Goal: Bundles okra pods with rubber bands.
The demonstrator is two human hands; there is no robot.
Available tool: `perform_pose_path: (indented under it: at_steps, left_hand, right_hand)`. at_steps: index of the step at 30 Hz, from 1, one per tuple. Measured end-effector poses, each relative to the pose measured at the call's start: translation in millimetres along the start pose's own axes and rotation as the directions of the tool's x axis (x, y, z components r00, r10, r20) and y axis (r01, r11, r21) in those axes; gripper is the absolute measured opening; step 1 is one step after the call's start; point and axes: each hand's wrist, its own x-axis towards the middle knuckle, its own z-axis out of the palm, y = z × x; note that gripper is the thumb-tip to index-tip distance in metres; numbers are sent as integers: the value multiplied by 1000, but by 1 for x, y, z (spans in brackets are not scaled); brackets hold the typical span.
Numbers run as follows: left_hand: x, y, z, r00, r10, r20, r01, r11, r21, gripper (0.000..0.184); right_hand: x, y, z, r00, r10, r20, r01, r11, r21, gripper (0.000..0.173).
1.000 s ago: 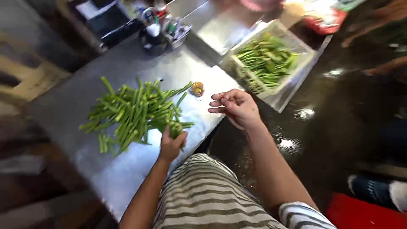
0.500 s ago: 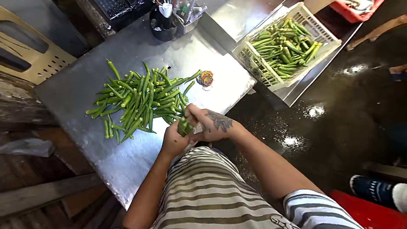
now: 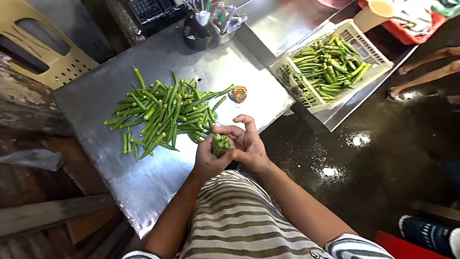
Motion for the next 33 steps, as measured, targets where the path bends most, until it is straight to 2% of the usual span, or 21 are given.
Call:
perform_pose_path:
  at_steps: [2, 4, 5, 6, 9, 12, 14, 16, 18, 19, 20, 22, 23, 24, 26, 27, 28, 30, 31, 33]
  left_hand:
    - [5, 2, -1, 996, -12, 86, -19, 938, 347, 24]
    - [11, 9, 2, 981, -99, 167, -16, 815, 579, 21]
    - [13, 15, 6, 972, -151, 182, -1, 767, 642, 21]
    - [15, 19, 12, 961, -204, 186, 25, 734, 679, 25]
    - [17, 14, 23, 958, -227, 176, 65, 767, 638, 45]
    - [15, 7, 33, 949, -232, 214, 71, 820, 569, 67]
    - [12, -1, 45, 923, -288, 254, 125, 850, 511, 70]
    - [9, -12, 54, 917, -290, 273, 167, 902, 397, 82]
    - [6, -21, 57, 931, -244, 271, 147, 932, 332, 94]
    - [6, -25, 58, 940, -230, 250, 145, 937, 318, 95]
    - [6, -27, 58, 946, -233, 223, 158, 938, 308, 92]
    - [5, -27, 56, 943, -288, 166, 224, 921, 319, 81]
    - [4, -26, 55, 937, -320, 143, 255, 902, 348, 75]
    - [3, -26, 55, 929, -351, 122, 280, 878, 389, 69]
    - [1, -28, 58, 914, -396, 91, 317, 834, 451, 59]
    - [-1, -30, 61, 908, -413, 74, 333, 815, 474, 54]
    - [-4, -31, 66, 902, -428, 63, 346, 801, 488, 50]
    - [-11, -33, 77, 891, -452, 48, 367, 777, 511, 45]
    - [-16, -33, 83, 887, -459, 43, 373, 770, 518, 43]
    - [-25, -33, 95, 872, -488, 39, 393, 745, 539, 42]
  right_hand:
    - [10, -19, -6, 992, -73, 104, 107, 923, -369, 57]
    - [15, -41, -12, 972, -63, 226, 204, 706, -678, 44]
    - [14, -49, -16, 961, -62, 271, 250, 621, -743, 41]
    - [13, -55, -19, 954, -72, 290, 272, 611, -744, 40]
    - [1, -62, -37, 966, -83, 245, 219, 764, -607, 44]
    - [-11, -54, -60, 959, 142, 246, 66, 732, -678, 45]
    - [-21, -46, -80, 945, 186, 270, 23, 784, -621, 32]
    - [-29, -47, -109, 951, 203, 232, -54, 851, -522, 32]
    - [-37, -60, -146, 955, 290, 57, -229, 850, -474, 30]
    - [-39, -71, -169, 947, 316, -62, -307, 828, -469, 28]
    - [-40, -82, -193, 936, 296, -192, -353, 809, -471, 27]
    - [-40, -102, -243, 884, 124, -451, -347, 820, -455, 29]
    - [-39, -114, -265, 836, 30, -548, -316, 843, -435, 37]
    - [-39, -126, -283, 801, -28, -598, -280, 866, -415, 52]
    - [-39, -145, -308, 776, -79, -625, -274, 852, -447, 91]
    - [-40, -148, -311, 776, -81, -625, -293, 831, -472, 97]
    - [-42, -145, -309, 787, -61, -613, -314, 817, -484, 93]
    - [-52, -123, -292, 837, 39, -546, -340, 819, -462, 62]
    - [-56, -103, -282, 866, 101, -490, -336, 844, -418, 48]
    - [-61, -57, -258, 896, 256, -363, -371, 881, -294, 34]
